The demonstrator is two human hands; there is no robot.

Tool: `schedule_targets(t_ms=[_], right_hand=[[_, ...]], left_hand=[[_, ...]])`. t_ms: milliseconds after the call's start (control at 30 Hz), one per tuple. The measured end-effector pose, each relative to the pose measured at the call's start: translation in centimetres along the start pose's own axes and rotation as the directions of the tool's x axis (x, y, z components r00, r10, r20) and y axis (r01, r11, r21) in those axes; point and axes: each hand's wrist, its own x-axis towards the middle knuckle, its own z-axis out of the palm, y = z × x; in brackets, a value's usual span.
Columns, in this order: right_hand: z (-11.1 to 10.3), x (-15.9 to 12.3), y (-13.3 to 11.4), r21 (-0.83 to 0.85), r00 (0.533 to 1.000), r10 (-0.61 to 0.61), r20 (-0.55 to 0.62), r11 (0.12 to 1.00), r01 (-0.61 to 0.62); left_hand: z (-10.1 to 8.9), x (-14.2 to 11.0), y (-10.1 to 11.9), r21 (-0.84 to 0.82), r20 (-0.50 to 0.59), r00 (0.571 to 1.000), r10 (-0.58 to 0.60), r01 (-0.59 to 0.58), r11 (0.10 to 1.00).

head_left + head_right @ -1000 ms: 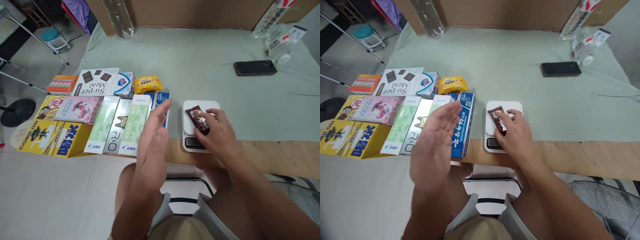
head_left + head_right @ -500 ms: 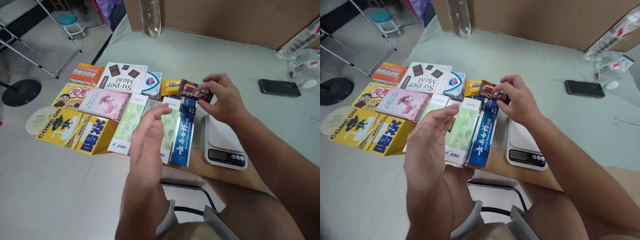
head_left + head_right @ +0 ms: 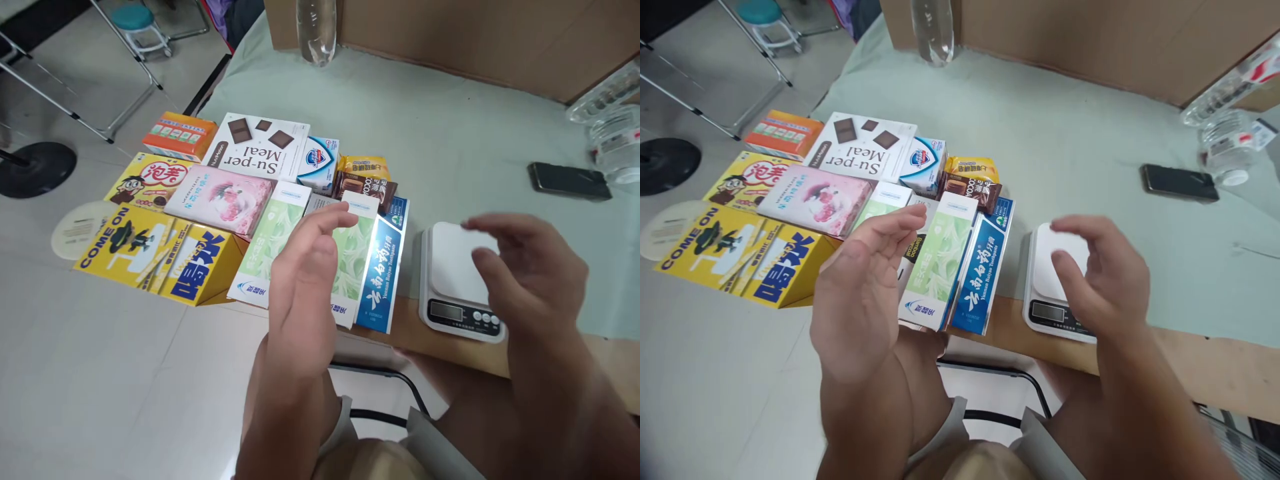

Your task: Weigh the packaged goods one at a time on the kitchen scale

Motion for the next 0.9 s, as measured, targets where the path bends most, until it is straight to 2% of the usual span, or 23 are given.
schedule_targets(t_ms=[33, 67, 167, 400, 533, 633, 733, 800, 833, 900], right_hand=[[-0.5, -1.8, 0.0, 0.043, 0.997, 0.070, -0.024, 0.997, -0.069], [-0.9, -3.3, 0.0, 0.082, 0.996, 0.086, -0.028, 0.993, -0.083], [-1.5, -6.1, 0.2, 0.166, 0.999, 0.051, 0.008, 0.985, -0.052], [-2.5, -6.4, -0.9, 0.110, 0.996, 0.020, 0.086, 0.994, -0.029], [-3.0, -6.6, -1.3, 0.192, 0.980, 0.108, 0.169, 0.971, -0.141], [-3.2, -6.9, -1.5, 0.270, 0.965, 0.179, 0.191, 0.936, -0.227], [-2.9, -7.2, -2.1, 0.303, 0.948, 0.241, 0.210, 0.905, -0.297], [-2.3, -7.4, -2.5, 0.294, 0.948, 0.222, 0.227, 0.913, -0.284], [-1.8, -7.5, -2.7, 0.285, 0.952, 0.195, 0.234, 0.923, -0.259], [-0.7, -7.7, -2.8, 0.275, 0.958, 0.112, 0.263, 0.944, -0.185]], left_hand=[[0.2, -0.1, 0.1, -0.003, 0.002, 1.000, 0.001, -0.001, 1.000], [0.4, -0.3, 0.2, -0.002, 0.005, 1.000, 0.000, 0.000, 1.000], [1.3, -0.8, 0.4, 0.015, 0.013, 1.000, -0.005, 0.004, 1.000], [5.2, -2.7, 0.3, 0.145, 0.135, 0.991, -0.004, -0.016, 0.989], [7.3, -3.7, 0.1, 0.256, 0.141, 0.986, -0.083, 0.045, 0.966], [8.4, -4.5, -0.3, 0.327, 0.145, 0.987, -0.065, 0.015, 0.945], [9.2, -5.8, -1.2, 0.377, 0.233, 0.972, 0.008, -0.098, 0.921], [9.3, -7.0, -2.2, 0.417, 0.285, 0.944, 0.165, -0.277, 0.865], [9.3, -7.6, -2.7, 0.436, 0.312, 0.911, 0.270, -0.389, 0.812], [8.7, -8.6, -4.0, 0.460, 0.367, 0.815, 0.450, -0.579, 0.673]])
